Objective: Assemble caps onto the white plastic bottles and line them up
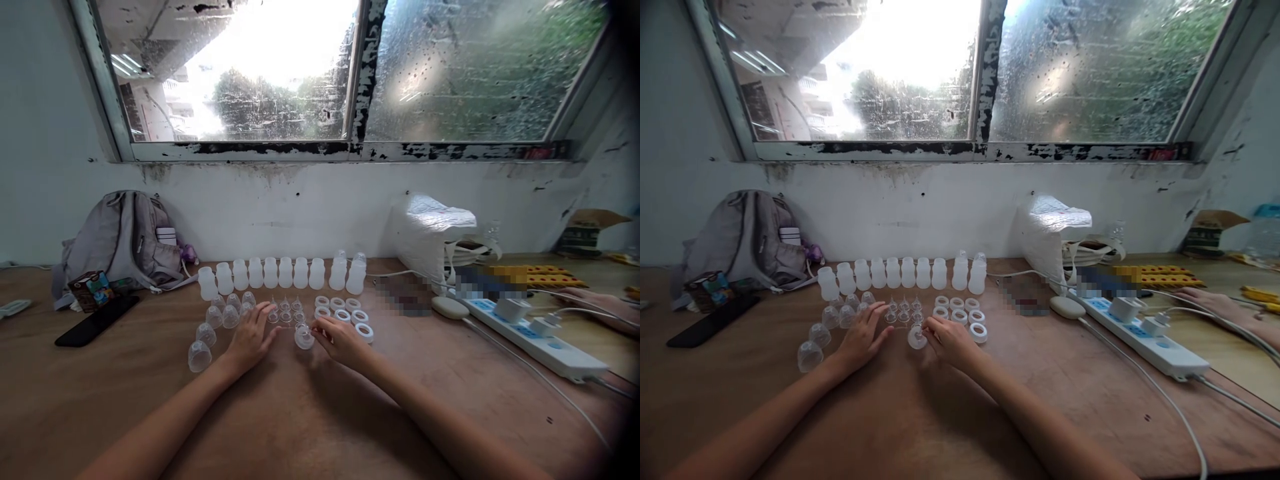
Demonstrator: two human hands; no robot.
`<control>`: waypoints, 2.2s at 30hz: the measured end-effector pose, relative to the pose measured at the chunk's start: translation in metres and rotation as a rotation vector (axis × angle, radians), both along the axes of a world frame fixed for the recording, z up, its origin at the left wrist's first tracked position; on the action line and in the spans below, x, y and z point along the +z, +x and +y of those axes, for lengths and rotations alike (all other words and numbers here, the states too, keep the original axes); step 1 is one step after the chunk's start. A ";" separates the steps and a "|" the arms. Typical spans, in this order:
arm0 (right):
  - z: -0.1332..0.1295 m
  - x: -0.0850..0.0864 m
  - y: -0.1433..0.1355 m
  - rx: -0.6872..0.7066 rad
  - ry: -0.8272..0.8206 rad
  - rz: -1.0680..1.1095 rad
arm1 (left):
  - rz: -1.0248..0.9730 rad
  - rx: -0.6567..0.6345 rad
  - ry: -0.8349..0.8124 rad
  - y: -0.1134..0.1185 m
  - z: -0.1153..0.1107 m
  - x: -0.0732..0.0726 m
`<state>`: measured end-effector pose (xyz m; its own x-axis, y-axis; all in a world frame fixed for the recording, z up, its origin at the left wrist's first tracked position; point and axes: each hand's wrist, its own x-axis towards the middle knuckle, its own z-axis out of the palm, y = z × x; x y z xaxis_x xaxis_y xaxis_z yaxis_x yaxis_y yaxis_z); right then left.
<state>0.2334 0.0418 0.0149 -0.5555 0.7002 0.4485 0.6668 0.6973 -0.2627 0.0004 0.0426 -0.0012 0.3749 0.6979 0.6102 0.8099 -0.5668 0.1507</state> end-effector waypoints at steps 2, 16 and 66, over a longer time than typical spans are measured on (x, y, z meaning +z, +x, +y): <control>0.000 0.000 0.001 -0.013 0.005 -0.013 | 0.029 0.144 0.056 -0.006 0.007 -0.005; 0.004 0.007 0.006 -0.211 -0.058 0.012 | 0.141 0.180 0.117 -0.002 0.007 -0.012; 0.012 -0.017 -0.003 0.138 -0.370 0.505 | -1.475 -0.161 -0.763 0.030 -0.001 -0.002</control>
